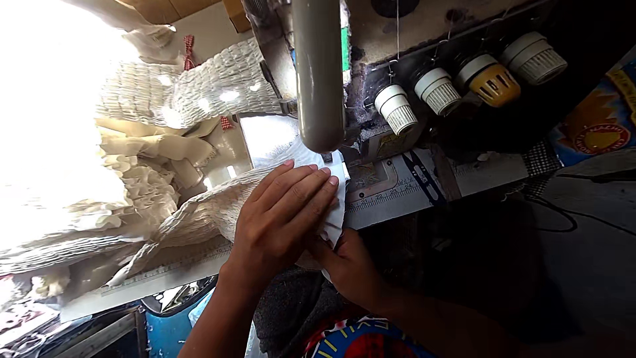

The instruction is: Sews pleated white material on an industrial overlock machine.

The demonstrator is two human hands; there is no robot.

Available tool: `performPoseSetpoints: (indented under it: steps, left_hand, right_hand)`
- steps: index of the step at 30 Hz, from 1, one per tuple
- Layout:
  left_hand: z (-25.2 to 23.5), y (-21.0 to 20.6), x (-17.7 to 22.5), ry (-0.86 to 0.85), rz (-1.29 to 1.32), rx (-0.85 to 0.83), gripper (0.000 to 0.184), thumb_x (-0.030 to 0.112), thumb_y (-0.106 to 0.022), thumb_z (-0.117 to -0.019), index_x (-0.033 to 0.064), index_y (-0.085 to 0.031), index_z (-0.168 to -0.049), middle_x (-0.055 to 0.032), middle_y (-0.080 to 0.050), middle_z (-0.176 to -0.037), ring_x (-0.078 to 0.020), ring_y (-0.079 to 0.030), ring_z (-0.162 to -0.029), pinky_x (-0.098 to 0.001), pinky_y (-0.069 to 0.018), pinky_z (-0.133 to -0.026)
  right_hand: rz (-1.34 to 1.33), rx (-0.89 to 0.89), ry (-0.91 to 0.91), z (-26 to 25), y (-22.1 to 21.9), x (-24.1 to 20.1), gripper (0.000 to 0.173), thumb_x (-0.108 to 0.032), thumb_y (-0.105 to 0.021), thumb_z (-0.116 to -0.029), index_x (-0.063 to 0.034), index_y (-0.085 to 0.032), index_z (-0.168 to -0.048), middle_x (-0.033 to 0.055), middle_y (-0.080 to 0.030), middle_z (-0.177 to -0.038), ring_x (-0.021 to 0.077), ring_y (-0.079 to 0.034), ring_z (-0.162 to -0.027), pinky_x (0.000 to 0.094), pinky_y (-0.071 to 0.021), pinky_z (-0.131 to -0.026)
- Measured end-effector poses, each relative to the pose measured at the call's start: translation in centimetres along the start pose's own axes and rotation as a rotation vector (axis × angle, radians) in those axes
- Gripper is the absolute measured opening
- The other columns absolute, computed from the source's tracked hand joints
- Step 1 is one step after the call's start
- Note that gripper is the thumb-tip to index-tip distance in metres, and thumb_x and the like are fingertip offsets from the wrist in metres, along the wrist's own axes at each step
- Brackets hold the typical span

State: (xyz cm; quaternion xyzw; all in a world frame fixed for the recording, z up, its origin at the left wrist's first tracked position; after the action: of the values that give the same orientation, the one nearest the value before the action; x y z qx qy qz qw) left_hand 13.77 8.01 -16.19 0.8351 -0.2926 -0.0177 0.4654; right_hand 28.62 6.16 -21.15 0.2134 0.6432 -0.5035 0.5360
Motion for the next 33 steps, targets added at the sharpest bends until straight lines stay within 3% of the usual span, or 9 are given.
performPoseSetpoints:
  steps: [9,18,22,33]
  left_hand:
    - [-0.3,0.0,-0.2,0.005,0.022,-0.003,0.022,0.012,-0.067,-0.0987,0.0032,-0.076,-0.117,-0.0142,-0.073,-0.123,-0.0282,-0.067,-0.122,-0.0453,-0.0510,-0.110]
    - [-0.6,0.1,-0.4,-0.008,0.028,-0.016,0.021,0.011,-0.068,-0.0981,0.0029,-0.076,-0.116,-0.0145,-0.073,-0.121,-0.0286,-0.067,-0.121,-0.0454,-0.0512,-0.110]
    - [-0.7,0.2,-0.4,-0.009,0.028,-0.029,0.021,0.010,-0.067,-0.0983,0.0029,-0.075,-0.117,-0.0143,-0.073,-0.122,-0.0283,-0.067,-0.122,-0.0453,-0.0506,-0.110]
    - [-0.9,0.3,-0.4,-0.036,0.041,-0.036,0.021,0.011,-0.067,-0.0991,0.0020,-0.076,-0.116,-0.0150,-0.073,-0.122,-0.0284,-0.067,-0.121,-0.0447,-0.0503,-0.110]
  right_hand:
    - [0.002,0.003,-0.032,-1.5,0.6,-0.7,0.008,0.000,-0.059,-0.0987,0.0023,-0.067,-0.099,0.0018,-0.072,-0.088,0.0032,-0.070,-0.085,0.0233,-0.0596,-0.082]
    - [-0.030,0.024,-0.003,-2.1,0.3,-0.9,0.009,0.003,-0.057,-0.0980,0.0030,-0.066,-0.098,0.0023,-0.072,-0.087,0.0036,-0.070,-0.085,0.0234,-0.0592,-0.082]
    - [0.011,0.033,0.018,-2.2,0.3,-0.8,0.009,0.002,-0.058,-0.0978,0.0021,-0.067,-0.095,0.0010,-0.070,-0.084,0.0019,-0.068,-0.081,0.0212,-0.0577,-0.078]
    - [0.052,0.065,0.042,-1.5,0.1,-1.1,0.010,0.001,-0.058,-0.0991,0.0045,-0.066,-0.100,0.0038,-0.072,-0.088,0.0051,-0.071,-0.085,0.0246,-0.0609,-0.082]
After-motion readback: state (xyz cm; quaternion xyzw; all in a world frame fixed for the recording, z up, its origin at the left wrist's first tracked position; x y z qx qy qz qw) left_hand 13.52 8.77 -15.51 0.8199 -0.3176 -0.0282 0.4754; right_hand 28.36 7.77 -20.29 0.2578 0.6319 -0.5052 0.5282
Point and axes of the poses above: each hand's wrist, its own z-axis away from the middle knuckle, its own y-axis out of the back of the hand, x = y × z, the point moved 1 cm from there along -z, towards the middle knuckle
